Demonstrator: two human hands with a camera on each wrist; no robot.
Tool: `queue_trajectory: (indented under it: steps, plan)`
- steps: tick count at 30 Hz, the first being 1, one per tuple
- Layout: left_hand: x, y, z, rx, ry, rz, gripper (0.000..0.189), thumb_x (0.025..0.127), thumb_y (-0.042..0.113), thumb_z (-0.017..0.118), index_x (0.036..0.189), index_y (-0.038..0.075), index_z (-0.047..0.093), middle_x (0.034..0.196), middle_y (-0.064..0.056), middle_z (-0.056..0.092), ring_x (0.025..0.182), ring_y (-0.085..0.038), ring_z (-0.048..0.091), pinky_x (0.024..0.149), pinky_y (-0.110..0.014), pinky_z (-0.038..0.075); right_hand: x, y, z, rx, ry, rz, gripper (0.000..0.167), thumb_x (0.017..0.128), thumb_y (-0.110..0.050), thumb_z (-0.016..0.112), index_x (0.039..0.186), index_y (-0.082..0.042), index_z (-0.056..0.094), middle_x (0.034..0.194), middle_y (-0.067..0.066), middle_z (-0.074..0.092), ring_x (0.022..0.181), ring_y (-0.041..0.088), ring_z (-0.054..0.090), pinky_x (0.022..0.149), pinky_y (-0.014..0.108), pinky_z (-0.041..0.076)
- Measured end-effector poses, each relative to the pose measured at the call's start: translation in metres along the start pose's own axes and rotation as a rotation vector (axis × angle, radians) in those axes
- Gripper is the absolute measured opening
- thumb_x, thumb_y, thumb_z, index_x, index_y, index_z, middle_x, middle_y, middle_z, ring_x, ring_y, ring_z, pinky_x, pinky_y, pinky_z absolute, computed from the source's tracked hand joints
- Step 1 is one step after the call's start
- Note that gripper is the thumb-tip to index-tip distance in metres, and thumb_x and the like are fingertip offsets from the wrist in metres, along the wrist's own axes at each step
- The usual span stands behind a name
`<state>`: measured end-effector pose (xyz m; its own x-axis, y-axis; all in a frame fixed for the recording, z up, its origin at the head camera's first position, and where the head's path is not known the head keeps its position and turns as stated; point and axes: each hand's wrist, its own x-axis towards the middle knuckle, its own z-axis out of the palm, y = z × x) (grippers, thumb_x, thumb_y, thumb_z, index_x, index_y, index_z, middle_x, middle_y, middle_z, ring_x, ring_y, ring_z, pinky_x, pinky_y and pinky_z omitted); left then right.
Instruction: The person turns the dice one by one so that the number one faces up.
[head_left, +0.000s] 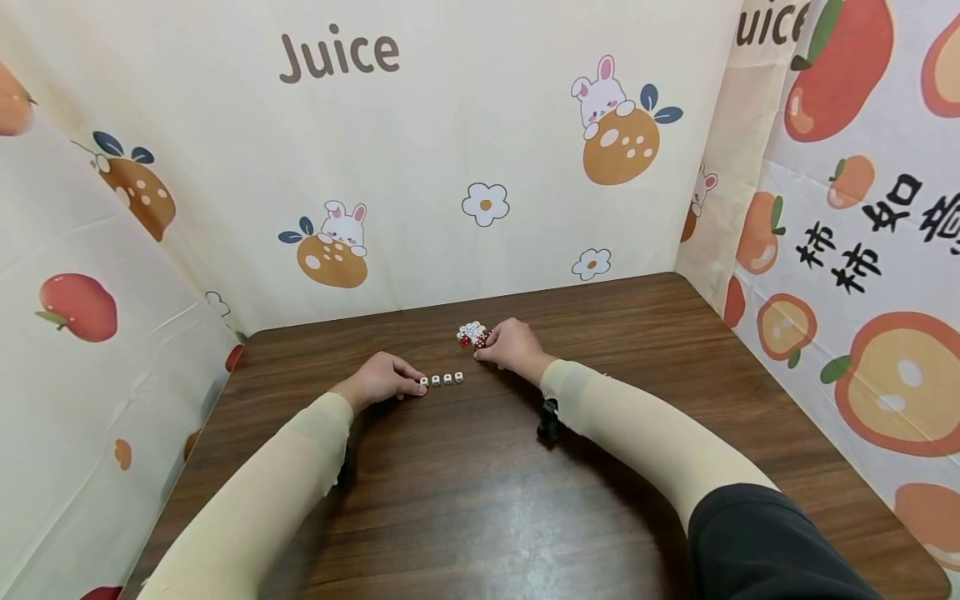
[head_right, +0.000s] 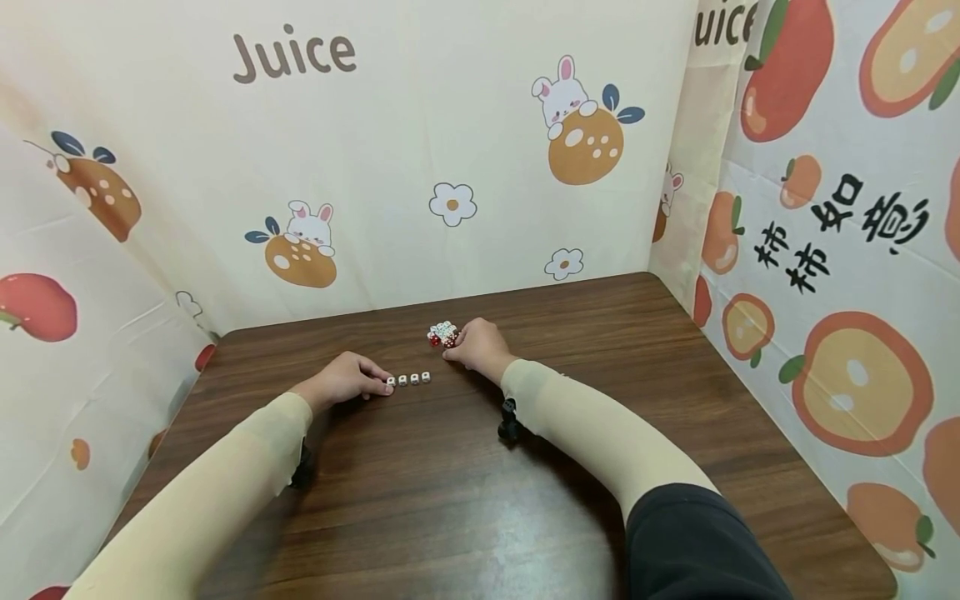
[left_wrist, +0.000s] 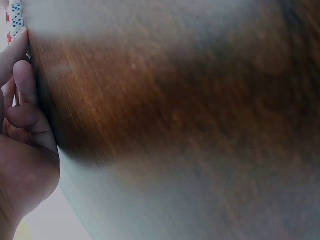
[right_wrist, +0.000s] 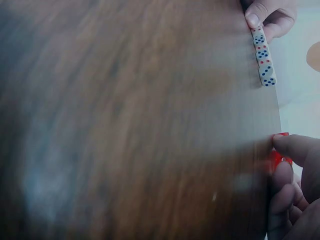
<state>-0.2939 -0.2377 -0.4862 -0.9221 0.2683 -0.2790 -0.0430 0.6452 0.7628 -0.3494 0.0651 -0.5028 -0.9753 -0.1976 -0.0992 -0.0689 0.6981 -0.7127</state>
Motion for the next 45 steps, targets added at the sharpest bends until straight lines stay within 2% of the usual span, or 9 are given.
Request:
queue_trajectory:
  steps: [3,13,23,31,36,41,45]
  plan:
    - [0.000,0.001,0.000,-0.003,-0.001,0.000,0.023,0.094,0.017,0.095,0.113,0.005,0.090,0.109,-0.005,0.086,0.078,-0.013,0.065,0.071,-0.028,0.058,-0.010,-0.008,-0.003,0.018,0.004,0.013,0.020,0.093,-0.030,0.094,0.085,-0.015,0.085,0.074,-0.002,0.078,0.054,0.010,0.067,0.061,0.027,0.056]
    - [-0.003,0.004,-0.002,0.008,-0.001,-0.007,0.024,0.094,0.017,0.095,0.113,0.004,0.090,0.110,-0.006,0.086,0.078,-0.014,0.065,0.071,-0.028,0.058,-0.013,-0.002,-0.005,0.154,0.013,-0.018,0.015,0.096,-0.019,0.091,0.101,-0.007,0.082,0.080,0.002,0.079,0.055,0.009,0.065,0.059,0.025,0.056]
    - [-0.002,0.002,0.000,0.000,-0.006,-0.005,0.023,0.094,0.017,0.095,0.113,0.004,0.090,0.108,-0.006,0.086,0.076,-0.014,0.064,0.070,-0.028,0.057,-0.007,0.004,-0.002,0.118,-0.003,-0.025,0.015,0.095,-0.020,0.093,0.100,-0.011,0.082,0.073,-0.002,0.076,0.055,0.011,0.066,0.060,0.027,0.057]
    - [-0.005,0.004,0.000,-0.006,-0.002,0.000,0.024,0.093,0.015,0.095,0.113,0.002,0.089,0.107,-0.006,0.086,0.076,-0.013,0.064,0.070,-0.028,0.057,-0.011,0.005,-0.004,0.083,-0.029,-0.051,0.024,0.095,-0.020,0.093,0.115,-0.008,0.088,0.075,0.000,0.080,0.054,0.007,0.066,0.062,0.023,0.055]
    - [-0.004,0.003,0.001,-0.011,-0.002,0.002,0.023,0.093,0.014,0.095,0.112,0.003,0.090,0.108,-0.006,0.086,0.077,-0.013,0.064,0.070,-0.028,0.057,-0.013,0.004,-0.008,0.091,-0.054,-0.047,0.022,0.097,-0.019,0.091,0.115,-0.007,0.090,0.075,0.002,0.082,0.053,0.005,0.065,0.059,0.021,0.054]
    - [-0.003,0.002,0.001,-0.013,0.003,-0.005,0.023,0.093,0.016,0.096,0.111,0.004,0.090,0.105,-0.003,0.086,0.076,-0.013,0.064,0.070,-0.028,0.057,-0.011,0.007,-0.010,0.145,-0.063,-0.048,0.022,0.096,-0.019,0.092,0.115,-0.008,0.090,0.065,-0.001,0.075,0.052,0.007,0.064,0.052,0.023,0.050]
    - [-0.002,0.001,0.001,-0.008,0.007,0.001,0.023,0.093,0.016,0.096,0.111,0.004,0.090,0.103,-0.002,0.085,0.076,-0.013,0.064,0.070,-0.028,0.057,-0.011,0.012,-0.011,0.251,-0.083,-0.047,0.023,0.096,-0.021,0.093,0.115,-0.009,0.091,0.062,-0.001,0.073,0.053,0.009,0.063,0.049,0.025,0.048]
